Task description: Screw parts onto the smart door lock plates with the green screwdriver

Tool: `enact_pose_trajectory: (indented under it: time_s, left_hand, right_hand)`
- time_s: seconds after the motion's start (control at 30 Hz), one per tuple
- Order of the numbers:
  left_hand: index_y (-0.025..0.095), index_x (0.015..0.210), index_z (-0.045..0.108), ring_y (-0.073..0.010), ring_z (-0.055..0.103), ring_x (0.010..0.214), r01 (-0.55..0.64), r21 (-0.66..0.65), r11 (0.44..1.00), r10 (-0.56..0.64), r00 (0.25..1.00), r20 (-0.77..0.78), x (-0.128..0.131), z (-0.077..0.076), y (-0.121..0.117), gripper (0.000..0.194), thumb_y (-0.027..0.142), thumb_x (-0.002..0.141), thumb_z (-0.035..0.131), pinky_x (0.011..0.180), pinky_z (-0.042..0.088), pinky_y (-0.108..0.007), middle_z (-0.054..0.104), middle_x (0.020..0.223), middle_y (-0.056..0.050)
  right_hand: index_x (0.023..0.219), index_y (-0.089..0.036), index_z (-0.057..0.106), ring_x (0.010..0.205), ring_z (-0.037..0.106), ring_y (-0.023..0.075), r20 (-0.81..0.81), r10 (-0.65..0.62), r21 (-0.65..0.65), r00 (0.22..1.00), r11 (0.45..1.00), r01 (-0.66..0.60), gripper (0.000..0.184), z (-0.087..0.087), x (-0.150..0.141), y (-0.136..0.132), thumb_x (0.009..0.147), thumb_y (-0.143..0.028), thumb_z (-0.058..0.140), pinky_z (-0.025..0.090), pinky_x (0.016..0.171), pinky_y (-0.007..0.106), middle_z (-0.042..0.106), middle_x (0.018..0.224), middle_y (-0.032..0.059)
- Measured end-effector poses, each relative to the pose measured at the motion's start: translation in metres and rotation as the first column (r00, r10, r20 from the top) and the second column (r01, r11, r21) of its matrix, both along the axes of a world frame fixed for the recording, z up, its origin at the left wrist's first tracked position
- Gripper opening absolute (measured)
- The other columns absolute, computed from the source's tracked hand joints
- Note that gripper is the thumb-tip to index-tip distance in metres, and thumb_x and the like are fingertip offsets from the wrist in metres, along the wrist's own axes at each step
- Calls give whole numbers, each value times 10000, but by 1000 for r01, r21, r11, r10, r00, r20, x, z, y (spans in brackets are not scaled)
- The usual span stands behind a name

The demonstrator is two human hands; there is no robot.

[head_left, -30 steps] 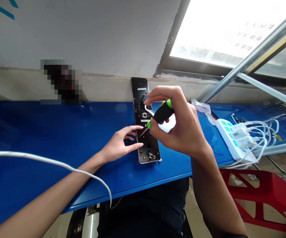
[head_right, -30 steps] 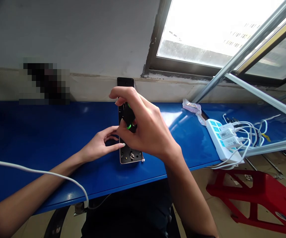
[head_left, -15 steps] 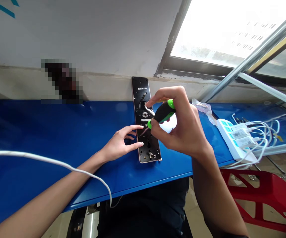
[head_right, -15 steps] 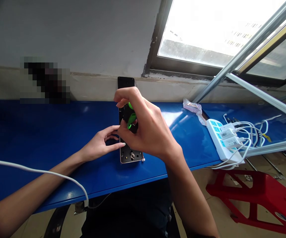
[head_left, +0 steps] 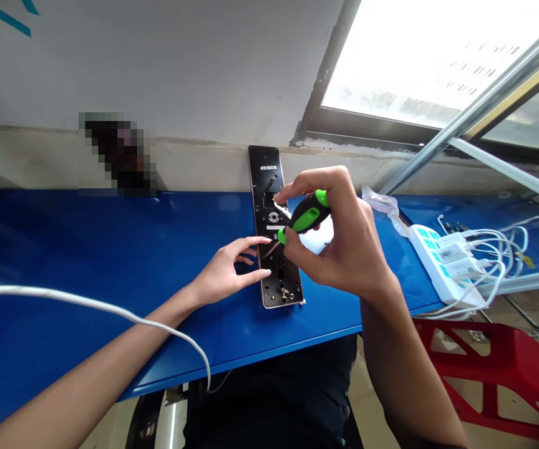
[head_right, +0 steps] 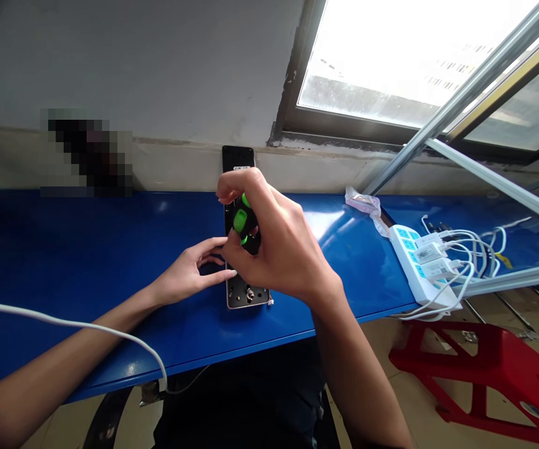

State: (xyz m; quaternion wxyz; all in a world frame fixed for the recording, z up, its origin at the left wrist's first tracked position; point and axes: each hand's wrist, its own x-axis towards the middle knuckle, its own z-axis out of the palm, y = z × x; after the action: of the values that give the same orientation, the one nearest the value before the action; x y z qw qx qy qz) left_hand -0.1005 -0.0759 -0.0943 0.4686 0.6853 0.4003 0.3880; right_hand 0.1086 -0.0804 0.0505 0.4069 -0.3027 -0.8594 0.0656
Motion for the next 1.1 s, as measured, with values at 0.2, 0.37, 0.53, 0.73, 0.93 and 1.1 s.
enact_pose_trajectory:
  time_s: [0.2, 0.37, 0.53, 0.73, 0.93, 1.1]
  left_hand:
    - [324, 1421, 611, -253, 700, 1155, -6, -3, 1000, 6, 1000, -21, 0, 1, 0, 607, 456, 867, 820, 1022, 604, -425, 686, 1363, -57]
    - [309, 1428, 601, -263, 685, 1204, -3, 1, 1000, 3, 1000, -12, 1, 1, 0, 616, 448, 869, 820, 1029, 599, -430, 684, 1380, -68]
    - [299, 1416, 613, -259, 702, 1159, 1, -6, 1000, -1, 1000, -11, 0, 2, -1, 609, 455, 865, 820, 1019, 604, -434, 681, 1385, -73]
    - [311, 1435, 601, -258, 697, 1173, -11, 5, 1000, 12, 1000, -26, 0, 2, -1, 628, 461, 865, 818, 1031, 599, -430, 695, 1354, -63]
    - [299, 1412, 609, -261, 700, 1152, 6, -6, 1000, -6, 1000, -18, -1, 2, 0, 605, 460, 866, 816, 1030, 600, -446, 677, 1379, -76]
    - [323, 1424, 603, -252, 698, 1155, -3, -8, 1000, 3, 1000, -24, 0, 1, -1, 613, 472, 868, 812, 1028, 601, -430, 680, 1361, -61]
  right_hand:
    - [1094, -298, 563, 826, 724, 190, -20, -39, 19, 999, 999, 40, 310, 0, -1, 2, 883, -125, 710, 659, 759, 387, 690, 1014, 11]
    - [1174, -299, 542, 920, 715, 214, -21, -21, 14, 1000, 1000, 21, 440, 0, -1, 1, 824, -45, 624, 653, 824, 423, 680, 1131, 41]
    - [1165, -262, 564, 916, 708, 193, -1, -12, 26, 1000, 1000, 12, 362, 0, -1, 1, 851, -110, 662, 642, 818, 375, 663, 1079, 37]
    - [1167, -245, 556, 909, 716, 172, -32, 8, 24, 999, 1000, -7, 371, 0, 0, 4, 851, -79, 658, 641, 798, 339, 677, 1063, 26]
    - [1239, -269, 552, 955, 711, 199, -23, 19, 20, 1000, 1000, -18, 440, -3, 1, 4, 846, -112, 673, 640, 863, 389, 694, 1127, 35]
    - [1184, -277, 586, 812, 701, 166, -38, -40, 56, 998, 998, 42, 311, -3, 1, 5, 905, -168, 669, 589, 595, 309, 717, 1026, 16]
